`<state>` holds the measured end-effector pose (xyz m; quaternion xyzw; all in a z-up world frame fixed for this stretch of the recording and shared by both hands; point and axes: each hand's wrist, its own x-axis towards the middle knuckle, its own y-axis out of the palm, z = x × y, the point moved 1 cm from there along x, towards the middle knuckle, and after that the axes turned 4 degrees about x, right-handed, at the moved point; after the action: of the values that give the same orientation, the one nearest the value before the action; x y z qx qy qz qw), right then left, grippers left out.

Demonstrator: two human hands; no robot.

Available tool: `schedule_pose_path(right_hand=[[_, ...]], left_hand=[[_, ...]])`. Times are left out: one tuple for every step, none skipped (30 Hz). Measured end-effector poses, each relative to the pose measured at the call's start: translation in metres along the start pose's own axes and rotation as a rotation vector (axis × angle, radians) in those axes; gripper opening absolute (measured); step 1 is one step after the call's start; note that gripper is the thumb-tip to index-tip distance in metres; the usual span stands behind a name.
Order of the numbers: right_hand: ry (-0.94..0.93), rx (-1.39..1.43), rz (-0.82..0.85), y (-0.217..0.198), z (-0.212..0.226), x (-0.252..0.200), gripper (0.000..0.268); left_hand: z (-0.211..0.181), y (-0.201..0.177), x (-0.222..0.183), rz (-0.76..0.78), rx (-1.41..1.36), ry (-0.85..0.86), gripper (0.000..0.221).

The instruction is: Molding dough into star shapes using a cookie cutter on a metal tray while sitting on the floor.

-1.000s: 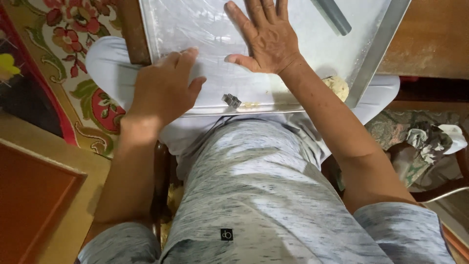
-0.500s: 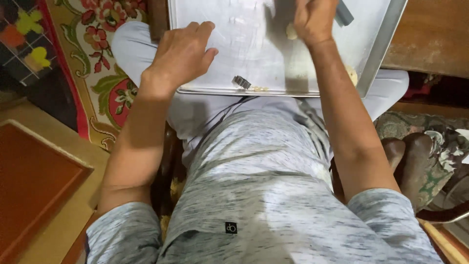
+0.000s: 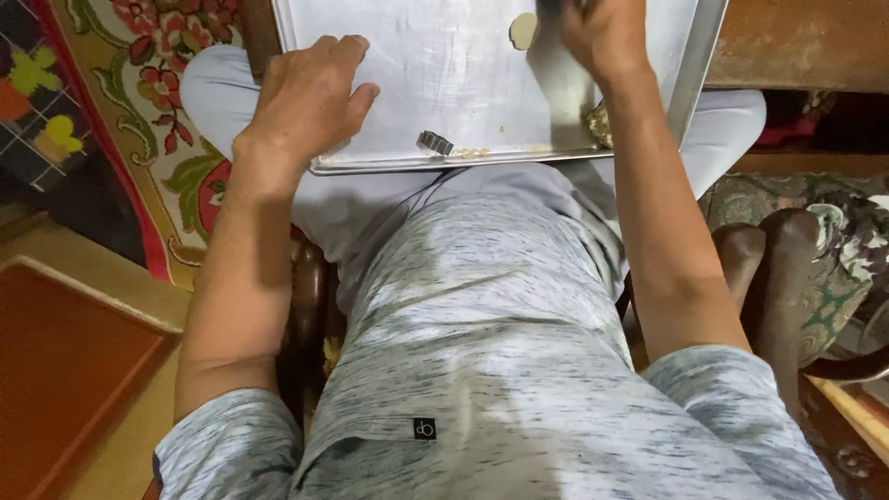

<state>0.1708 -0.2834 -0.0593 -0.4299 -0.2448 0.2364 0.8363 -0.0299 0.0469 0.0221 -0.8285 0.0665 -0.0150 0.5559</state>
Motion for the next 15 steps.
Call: schedule_pose_path(right_hand=[[-0.049, -0.002, 0.028, -0.008, 0.016, -0.004, 0.006], [-0.042, 0.000, 0.025, -0.008, 0.021, -0.005, 0.006], [-0.104, -0.070, -0.013, -0.009, 0.028, -0.006, 0.005], [-0.165, -0.139, -0.051, -0.010, 0.035, -0.007, 0.008], [-0.159, -0.136, -0.055, -0.011, 0.043, -0.009, 0.008], [-0.192, -0.139, -0.098, -0.013, 0.051, -0.010, 0.008], [-0.226, -0.143, -0.141, -0.015, 0.058, -0.010, 0.008], [-0.223, -0.143, -0.145, -0.019, 0.067, -0.011, 0.008], [-0.198, -0.091, -0.117, -0.022, 0.075, -0.012, 0.022], [-0.174, -0.037, -0.088, -0.024, 0.084, -0.013, 0.036], [-0.172, -0.036, -0.089, -0.022, 0.082, -0.015, 0.036], [-0.139, -0.012, -0.085, -0.021, 0.080, -0.018, 0.043], [-0.106, 0.011, -0.081, -0.019, 0.079, -0.021, 0.051], [-0.103, 0.011, -0.082, -0.017, 0.077, -0.022, 0.051], [-0.052, 0.064, -0.103, -0.016, 0.076, -0.024, 0.045]], left_hand=[[0.000, -0.001, 0.000, -0.016, 0.004, 0.009, 0.036], [-0.001, -0.001, 0.001, -0.011, 0.005, 0.014, 0.036], [-0.002, -0.001, 0.002, 0.008, 0.003, -0.005, 0.036], [-0.003, -0.002, 0.001, 0.026, 0.002, -0.025, 0.036], [-0.004, 0.000, 0.000, 0.031, 0.005, -0.020, 0.036], [-0.003, 0.003, 0.001, 0.044, 0.026, -0.034, 0.036], [-0.002, 0.005, 0.001, 0.056, 0.048, -0.048, 0.035], [-0.004, 0.003, 0.002, 0.058, 0.050, -0.044, 0.035], [-0.005, 0.002, 0.002, 0.062, 0.051, -0.041, 0.035], [-0.006, 0.001, 0.002, 0.067, 0.052, -0.041, 0.035], [-0.006, 0.000, 0.002, 0.070, 0.053, -0.039, 0.035], [-0.007, 0.000, 0.001, 0.057, 0.057, -0.025, 0.035], [-0.007, -0.001, 0.001, 0.044, 0.060, -0.011, 0.035], [-0.008, -0.001, 0.001, 0.047, 0.060, -0.009, 0.035], [-0.008, -0.002, 0.000, 0.044, 0.041, -0.024, 0.033]])
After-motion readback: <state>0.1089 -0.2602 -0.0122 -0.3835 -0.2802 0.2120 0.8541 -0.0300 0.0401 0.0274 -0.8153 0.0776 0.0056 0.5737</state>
